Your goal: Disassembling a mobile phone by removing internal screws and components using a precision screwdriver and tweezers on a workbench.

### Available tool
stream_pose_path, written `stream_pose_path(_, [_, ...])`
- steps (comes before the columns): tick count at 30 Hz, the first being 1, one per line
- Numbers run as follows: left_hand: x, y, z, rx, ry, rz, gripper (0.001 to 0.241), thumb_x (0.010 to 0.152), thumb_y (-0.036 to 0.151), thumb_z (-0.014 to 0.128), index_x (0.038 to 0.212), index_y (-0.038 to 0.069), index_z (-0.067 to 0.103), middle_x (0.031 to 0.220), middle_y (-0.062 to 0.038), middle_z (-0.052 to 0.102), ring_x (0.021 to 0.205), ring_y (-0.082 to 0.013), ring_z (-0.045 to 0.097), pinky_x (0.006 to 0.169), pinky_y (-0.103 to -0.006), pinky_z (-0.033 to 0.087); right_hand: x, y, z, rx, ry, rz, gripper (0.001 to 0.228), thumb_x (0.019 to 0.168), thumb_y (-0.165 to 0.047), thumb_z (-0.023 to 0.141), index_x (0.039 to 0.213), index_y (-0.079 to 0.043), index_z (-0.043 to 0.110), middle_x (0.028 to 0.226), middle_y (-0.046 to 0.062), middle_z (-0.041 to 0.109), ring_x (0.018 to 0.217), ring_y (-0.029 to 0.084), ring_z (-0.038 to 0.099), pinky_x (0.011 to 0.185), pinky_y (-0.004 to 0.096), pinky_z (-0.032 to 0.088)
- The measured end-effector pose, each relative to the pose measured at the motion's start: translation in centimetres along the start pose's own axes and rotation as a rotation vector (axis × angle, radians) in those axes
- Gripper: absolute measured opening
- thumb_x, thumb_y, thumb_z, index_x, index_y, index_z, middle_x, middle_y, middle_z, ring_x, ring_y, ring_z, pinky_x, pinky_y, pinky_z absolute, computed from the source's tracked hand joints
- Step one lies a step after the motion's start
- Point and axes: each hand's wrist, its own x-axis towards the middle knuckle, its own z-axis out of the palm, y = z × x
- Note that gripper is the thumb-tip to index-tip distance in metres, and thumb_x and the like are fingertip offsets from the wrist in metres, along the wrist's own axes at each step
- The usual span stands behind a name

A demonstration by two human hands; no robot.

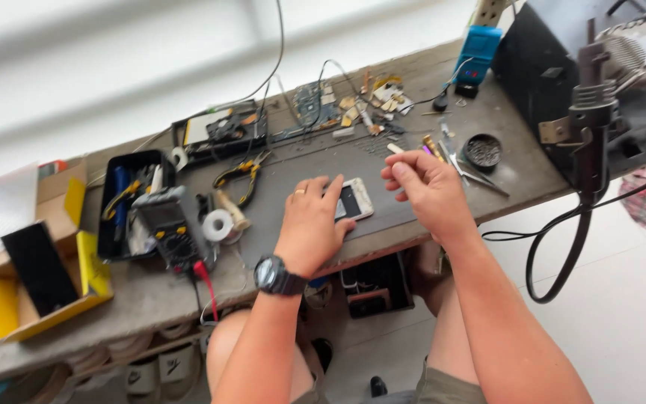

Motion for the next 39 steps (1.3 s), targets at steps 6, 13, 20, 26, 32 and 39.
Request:
stream_pose_path(6, [0.7,0.5,-2.0,-0.032,0.002,-0.055,0.107,0.07,0.045,0.101,0.157,0.004,0.055,0.126,-0.018,0.061,0.122,-0.043,0.058,0.104,-0.0513,0.05,0.8,1.0,0.2,-0.166,-0.03,-0.006,0.017,0.103,-0.008,0.074,0.118,-0.008,0.081,0.087,0.012,0.082,0.08,0.017,0.078,0.068,0.028,0.066])
stream_pose_path(13, [0.6,-0.4,-2.5,-0.255,0.185,-0.199,0.03,0.103,0.045,0.074,0.116,0.018,0.077,0.099,-0.002,0.066,0.092,-0.0322,0.075,0.082,-0.0422,0.061,-1.0,1.5,3.2,-0.321,-0.072,0.001,0.035,0.1,-0.018,0.075,0.135,-0.017,0.074,0.108,0.008,0.086,0.096,0.019,0.083,0.073,0.033,0.067])
stream_pose_path(20, [-0.5,-1.2,-0.3,-1.549,0.452,-0.571,0.039,0.098,0.005,0.078,0.132,0.011,0.059,0.121,-0.006,0.07,0.101,-0.0154,0.068,0.083,-0.0391,0.07,-2.5,0.6,6.1,0.119,-0.181,0.131,0.049,0.103,-0.009,0.071,0.15,-0.005,0.06,0.108,0.012,0.077,0.09,0.016,0.075,0.073,0.033,0.07])
stream_pose_path(26, [-1.7,-2.9,-4.8,-1.417,0.287,-0.383,0.083,0.086,0.002,0.087,0.155,0.006,0.042,0.147,-0.016,0.047,0.107,-0.0297,0.069,0.087,-0.0428,0.07,-0.1,1.8,4.1,0.186,-0.069,0.145,0.036,0.109,-0.01,0.066,0.144,-0.003,0.064,0.101,0.008,0.077,0.083,0.012,0.074,0.07,0.03,0.069])
stream_pose_path(32, [-2.1,-2.8,-3.9,-0.52,0.135,0.077,0.101,0.07,0.025,0.098,0.161,0.015,0.057,0.152,-0.016,0.058,0.143,-0.0427,0.05,0.125,-0.0588,0.035,0.0,3.2,3.3,0.043,-0.165,0.132,0.03,0.111,-0.011,0.061,0.139,-0.008,0.071,0.092,0.004,0.078,0.083,0.008,0.066,0.076,0.024,0.06])
stream_pose_path(39, [-1.7,-2.4,-3.5,-0.483,0.072,0.052,0.089,0.07,0.026,0.096,0.152,0.014,0.065,0.129,-0.014,0.071,0.119,-0.0382,0.067,0.099,-0.0509,0.055,0.4,1.8,2.7,-0.351,-0.012,-0.078,0.025,0.099,-0.018,0.081,0.125,-0.02,0.081,0.08,0.004,0.079,0.069,0.01,0.069,0.07,0.028,0.059])
